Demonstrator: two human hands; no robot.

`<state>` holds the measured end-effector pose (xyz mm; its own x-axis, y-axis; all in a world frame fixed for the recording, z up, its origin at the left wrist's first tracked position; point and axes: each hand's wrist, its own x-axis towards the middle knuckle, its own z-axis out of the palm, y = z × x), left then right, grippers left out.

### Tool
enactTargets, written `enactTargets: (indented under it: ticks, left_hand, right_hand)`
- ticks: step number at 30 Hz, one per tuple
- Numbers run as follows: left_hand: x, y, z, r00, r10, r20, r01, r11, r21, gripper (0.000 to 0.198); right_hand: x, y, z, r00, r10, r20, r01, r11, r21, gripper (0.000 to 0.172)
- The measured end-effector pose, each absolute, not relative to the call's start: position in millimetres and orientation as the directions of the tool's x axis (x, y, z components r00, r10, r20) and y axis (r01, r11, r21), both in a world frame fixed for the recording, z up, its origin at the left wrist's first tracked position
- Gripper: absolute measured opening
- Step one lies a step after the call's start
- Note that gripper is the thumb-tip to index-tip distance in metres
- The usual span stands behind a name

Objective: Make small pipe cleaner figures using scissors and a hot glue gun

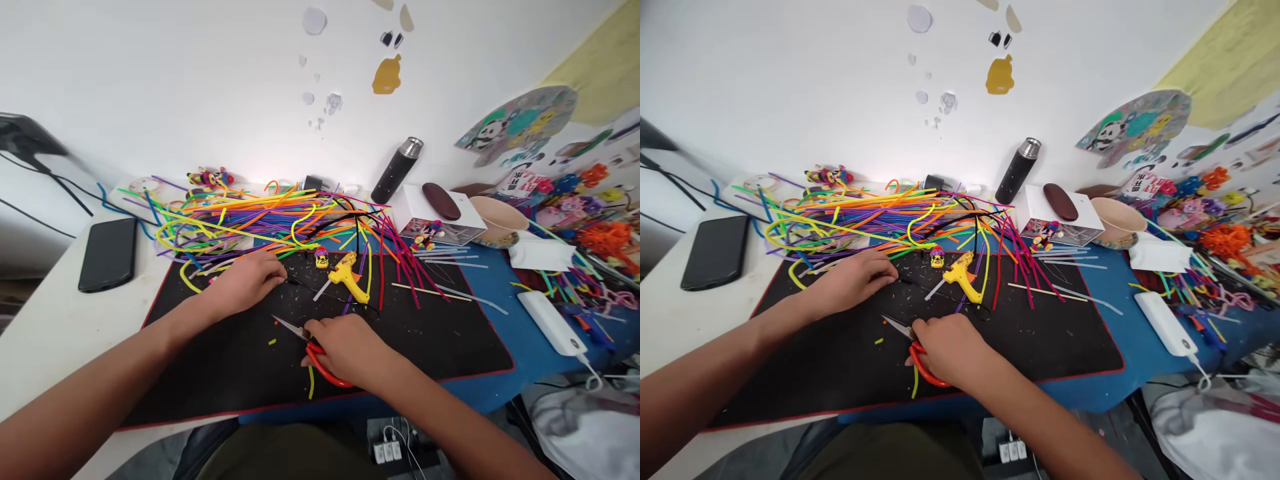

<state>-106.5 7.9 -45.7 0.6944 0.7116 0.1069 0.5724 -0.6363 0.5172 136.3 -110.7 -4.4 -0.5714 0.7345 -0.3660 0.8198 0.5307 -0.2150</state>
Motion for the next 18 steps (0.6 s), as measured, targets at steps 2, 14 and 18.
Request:
enactTargets:
  ticks: [2, 14, 18]
  left_hand:
    - [-98.8, 7.7, -49.0, 0.726, 0.681, 0.091, 0.573, -0.673, 0.467, 0.025]
    - [-79.7, 10.2, -58.7, 0.775, 0.631, 0.032, 0.594, -0.746, 0.301, 0.017]
    - [-85.1, 8.4, -57.3, 0.765, 0.641, 0.070, 0.575, -0.727, 0.374, 0.022]
  right_hand:
    - [132.9, -109.5, -5.0, -0.588, 0.721, -0.368, 0.808, 0.549, -0.216, 0.036]
    - [140.8, -105.3, 0.5, -0.631, 0.687, -0.361, 0.776, 0.554, -0.301, 0.026]
    - [144.7, -102.8, 4.7, -0.634, 0.682, -0.364, 0.773, 0.547, -0.321, 0.028]
